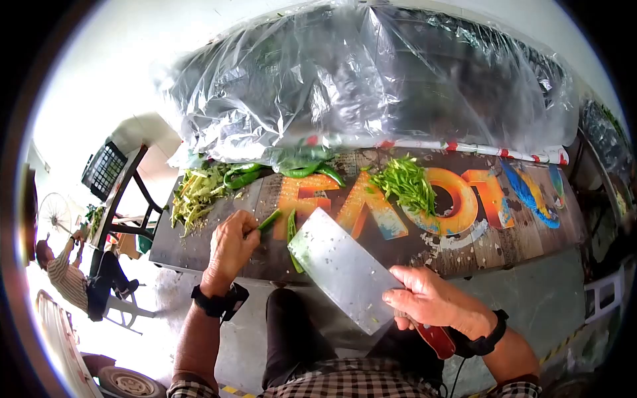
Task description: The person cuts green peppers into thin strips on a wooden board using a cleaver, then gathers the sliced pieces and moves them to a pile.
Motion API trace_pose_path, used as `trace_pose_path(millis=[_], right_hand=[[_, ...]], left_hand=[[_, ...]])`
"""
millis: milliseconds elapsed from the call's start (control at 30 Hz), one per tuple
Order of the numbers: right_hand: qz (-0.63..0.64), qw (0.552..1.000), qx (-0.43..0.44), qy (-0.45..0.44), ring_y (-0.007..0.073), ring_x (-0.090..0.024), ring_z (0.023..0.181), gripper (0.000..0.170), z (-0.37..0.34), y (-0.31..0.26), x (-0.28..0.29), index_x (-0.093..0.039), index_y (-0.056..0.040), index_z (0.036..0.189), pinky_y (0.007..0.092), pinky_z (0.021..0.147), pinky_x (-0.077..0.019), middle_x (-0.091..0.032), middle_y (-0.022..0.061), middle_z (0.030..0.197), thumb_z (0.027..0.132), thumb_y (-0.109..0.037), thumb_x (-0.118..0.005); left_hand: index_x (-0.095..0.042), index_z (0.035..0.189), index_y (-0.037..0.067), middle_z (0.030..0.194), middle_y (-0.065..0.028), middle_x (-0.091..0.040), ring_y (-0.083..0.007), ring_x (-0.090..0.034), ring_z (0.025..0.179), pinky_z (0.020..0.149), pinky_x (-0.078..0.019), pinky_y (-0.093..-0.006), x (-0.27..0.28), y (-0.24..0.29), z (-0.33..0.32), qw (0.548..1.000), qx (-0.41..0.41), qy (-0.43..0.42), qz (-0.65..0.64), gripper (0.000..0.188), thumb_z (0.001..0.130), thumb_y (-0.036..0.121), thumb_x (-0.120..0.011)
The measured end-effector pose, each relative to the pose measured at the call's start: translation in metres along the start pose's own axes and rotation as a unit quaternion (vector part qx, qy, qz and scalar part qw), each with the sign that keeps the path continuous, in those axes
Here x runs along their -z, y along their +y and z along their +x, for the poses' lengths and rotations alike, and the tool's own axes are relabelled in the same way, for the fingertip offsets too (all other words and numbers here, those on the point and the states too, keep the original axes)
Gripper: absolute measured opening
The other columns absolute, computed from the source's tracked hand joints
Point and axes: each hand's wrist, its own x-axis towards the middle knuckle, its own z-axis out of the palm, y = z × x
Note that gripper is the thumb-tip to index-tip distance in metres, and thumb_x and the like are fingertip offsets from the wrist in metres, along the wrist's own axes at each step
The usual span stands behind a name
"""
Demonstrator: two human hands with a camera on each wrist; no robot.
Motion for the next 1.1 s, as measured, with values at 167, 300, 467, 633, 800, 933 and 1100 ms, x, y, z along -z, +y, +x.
trace_pose_path(millis=[167, 300, 467, 633, 800, 933, 1100], right_hand=[[-0.072, 0.997, -0.003, -0.016, 0.0090, -0.062, 0.057, 0.018, 0.005, -0.004, 0.003, -0.056, 0.0018, 0.105, 0.0244, 0.049, -0.0486, -0.060, 0.0026, 0.068, 0.098, -0.014, -0.053], [-0.105, 0.994, -0.007, 0.002, 0.0089, -0.064, 0.058, 0.018, 0.009, -0.024, 0.011, -0.056, 0.0021, 0.106, 0.0231, 0.047, -0.0499, -0.061, 0.0018, 0.070, 0.098, -0.014, -0.054], [-0.096, 0.986, 0.012, 0.140, 0.0102, -0.059, 0.051, 0.015, 0.016, -0.029, 0.025, -0.053, 0.0005, 0.088, 0.0252, 0.046, -0.0460, -0.061, 0.0067, 0.063, 0.094, -0.013, -0.052], [-0.104, 0.989, 0.008, 0.108, 0.0069, -0.059, 0.057, 0.016, 0.007, -0.025, 0.024, -0.057, 0.0012, 0.105, 0.0230, 0.049, -0.0475, -0.061, 0.0007, 0.077, 0.095, -0.011, -0.054], [-0.115, 0.988, 0.020, 0.097, 0.0072, -0.059, 0.056, 0.019, 0.004, -0.036, 0.017, -0.057, 0.0016, 0.108, 0.0230, 0.049, -0.0479, -0.062, 0.0013, 0.078, 0.095, -0.012, -0.054], [-0.201, 0.974, 0.015, 0.106, 0.0115, -0.061, 0.053, 0.014, 0.004, -0.038, 0.012, -0.053, 0.0023, 0.092, 0.0282, 0.049, -0.0473, -0.059, 0.0064, 0.062, 0.094, -0.012, -0.053], [-0.173, 0.982, 0.002, 0.082, 0.0124, -0.062, 0.053, 0.016, -0.004, -0.032, 0.003, -0.051, 0.0019, 0.089, 0.0284, 0.050, -0.0475, -0.058, 0.0065, 0.061, 0.095, -0.013, -0.053]], left_hand=[[-0.055, 0.088, 0.007, 0.085, -0.0108, -0.062, -0.0354, -0.060, 0.085, 0.072, -0.0484, -0.0458, -0.004, -0.009, -0.004, 0.991, -0.095, 0.068, 0.063, 0.014, 0.078, 0.006, -0.064], [-0.054, 0.087, 0.007, 0.085, -0.0111, -0.062, -0.0351, -0.059, 0.084, 0.073, -0.0483, -0.0458, -0.002, -0.003, -0.008, 0.990, -0.108, 0.067, 0.058, 0.012, 0.078, 0.002, -0.062], [-0.059, 0.092, 0.008, 0.094, -0.0096, -0.065, -0.0318, -0.060, 0.094, 0.082, -0.0477, -0.0437, -0.010, 0.010, -0.015, 0.973, -0.223, 0.057, 0.024, 0.015, 0.079, -0.001, -0.060], [-0.066, 0.088, 0.007, 0.102, -0.0083, -0.066, -0.0326, -0.059, 0.101, 0.090, -0.0463, -0.0429, -0.011, 0.019, -0.017, 0.967, -0.240, 0.085, -0.005, 0.012, 0.077, 0.004, -0.068], [-0.069, 0.091, 0.003, 0.101, -0.0096, -0.067, -0.0313, -0.060, 0.097, 0.087, -0.0494, -0.0394, -0.022, 0.032, -0.020, 0.982, -0.153, 0.094, -0.054, 0.015, 0.076, 0.003, -0.071], [-0.070, 0.091, 0.003, 0.100, -0.0085, -0.067, -0.0304, -0.060, 0.096, 0.086, -0.0494, -0.0381, -0.027, 0.039, -0.021, 0.982, -0.148, 0.092, -0.077, 0.015, 0.076, 0.003, -0.071], [-0.069, 0.089, 0.004, 0.101, -0.0071, -0.067, -0.0301, -0.060, 0.099, 0.089, -0.0486, -0.0390, -0.027, 0.037, -0.031, 0.983, -0.143, 0.068, -0.092, 0.014, 0.075, 0.003, -0.071]])
